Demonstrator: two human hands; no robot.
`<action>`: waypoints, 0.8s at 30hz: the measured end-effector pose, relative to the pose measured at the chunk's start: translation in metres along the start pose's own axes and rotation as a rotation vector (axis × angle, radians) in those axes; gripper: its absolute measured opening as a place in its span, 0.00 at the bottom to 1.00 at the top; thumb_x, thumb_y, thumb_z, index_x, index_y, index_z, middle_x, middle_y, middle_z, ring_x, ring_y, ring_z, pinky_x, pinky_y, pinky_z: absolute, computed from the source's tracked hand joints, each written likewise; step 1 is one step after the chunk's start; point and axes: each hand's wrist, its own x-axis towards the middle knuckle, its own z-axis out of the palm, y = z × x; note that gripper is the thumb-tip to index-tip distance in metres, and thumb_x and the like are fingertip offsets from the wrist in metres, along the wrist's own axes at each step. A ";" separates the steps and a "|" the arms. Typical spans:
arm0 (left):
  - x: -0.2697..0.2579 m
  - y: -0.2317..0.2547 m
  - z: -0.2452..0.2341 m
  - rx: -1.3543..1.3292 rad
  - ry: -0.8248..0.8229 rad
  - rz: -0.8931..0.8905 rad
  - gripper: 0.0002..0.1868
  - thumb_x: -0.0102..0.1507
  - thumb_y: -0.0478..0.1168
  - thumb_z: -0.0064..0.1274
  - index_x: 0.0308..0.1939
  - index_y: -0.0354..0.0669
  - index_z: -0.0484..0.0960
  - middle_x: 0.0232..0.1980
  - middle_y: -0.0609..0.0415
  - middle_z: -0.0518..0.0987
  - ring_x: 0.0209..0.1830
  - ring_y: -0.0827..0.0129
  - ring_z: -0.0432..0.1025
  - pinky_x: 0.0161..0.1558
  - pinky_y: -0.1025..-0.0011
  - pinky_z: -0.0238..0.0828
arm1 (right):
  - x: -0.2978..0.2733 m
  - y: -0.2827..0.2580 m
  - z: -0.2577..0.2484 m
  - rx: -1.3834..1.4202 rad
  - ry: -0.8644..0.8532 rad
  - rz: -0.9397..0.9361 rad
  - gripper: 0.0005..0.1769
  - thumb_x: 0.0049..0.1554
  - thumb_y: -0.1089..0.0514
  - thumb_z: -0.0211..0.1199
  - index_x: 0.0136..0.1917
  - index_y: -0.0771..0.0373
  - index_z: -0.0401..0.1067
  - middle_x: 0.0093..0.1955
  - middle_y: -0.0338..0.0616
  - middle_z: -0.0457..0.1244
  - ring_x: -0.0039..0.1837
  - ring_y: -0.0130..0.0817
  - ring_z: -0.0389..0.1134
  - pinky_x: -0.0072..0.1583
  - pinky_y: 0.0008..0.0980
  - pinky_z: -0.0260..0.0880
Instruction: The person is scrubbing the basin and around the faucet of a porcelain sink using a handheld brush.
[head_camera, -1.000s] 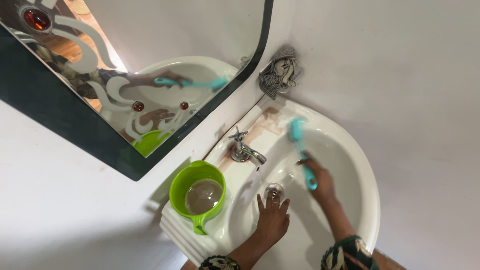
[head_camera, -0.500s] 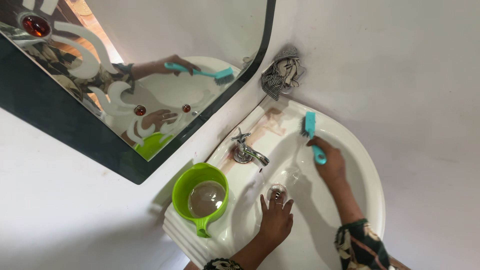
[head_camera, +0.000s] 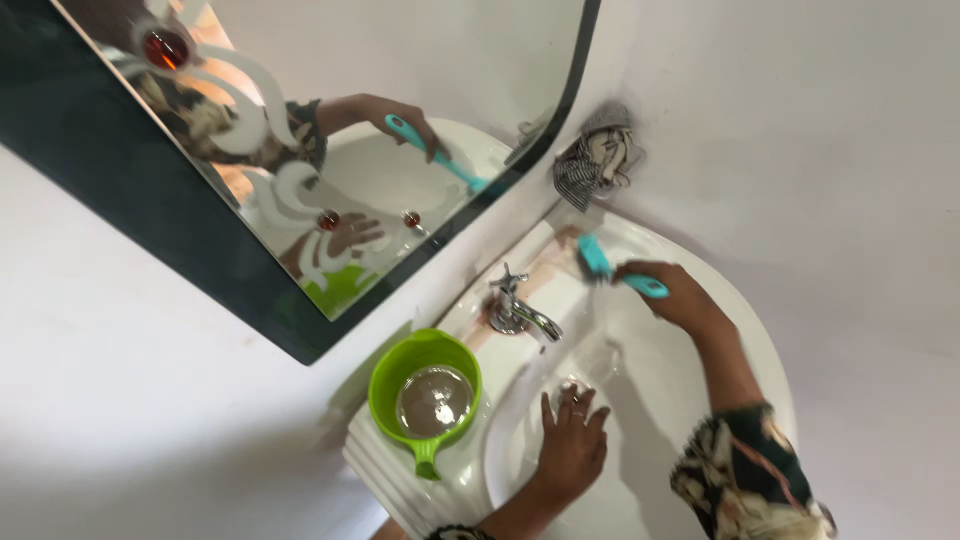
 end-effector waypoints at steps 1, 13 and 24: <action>-0.002 0.002 0.002 0.009 0.011 0.004 0.22 0.65 0.38 0.52 0.63 0.37 0.75 0.72 0.35 0.66 0.77 0.36 0.51 0.71 0.27 0.34 | 0.008 0.000 0.005 0.009 0.054 -0.083 0.22 0.52 0.68 0.54 0.59 0.58 0.75 0.60 0.53 0.70 0.59 0.50 0.71 0.58 0.40 0.70; -0.005 0.007 0.000 -0.005 -0.019 0.008 0.22 0.64 0.38 0.52 0.62 0.37 0.76 0.72 0.36 0.67 0.77 0.39 0.52 0.71 0.26 0.34 | -0.017 -0.013 0.025 0.079 0.158 -0.197 0.17 0.56 0.63 0.53 0.57 0.58 0.77 0.55 0.52 0.71 0.56 0.50 0.74 0.58 0.40 0.72; -0.010 0.007 0.006 0.012 -0.097 0.029 0.21 0.64 0.39 0.51 0.61 0.37 0.76 0.71 0.35 0.67 0.78 0.40 0.51 0.71 0.25 0.32 | -0.044 0.002 0.009 0.212 -0.017 -0.217 0.21 0.52 0.60 0.50 0.57 0.60 0.75 0.69 0.40 0.67 0.50 0.34 0.70 0.40 0.31 0.71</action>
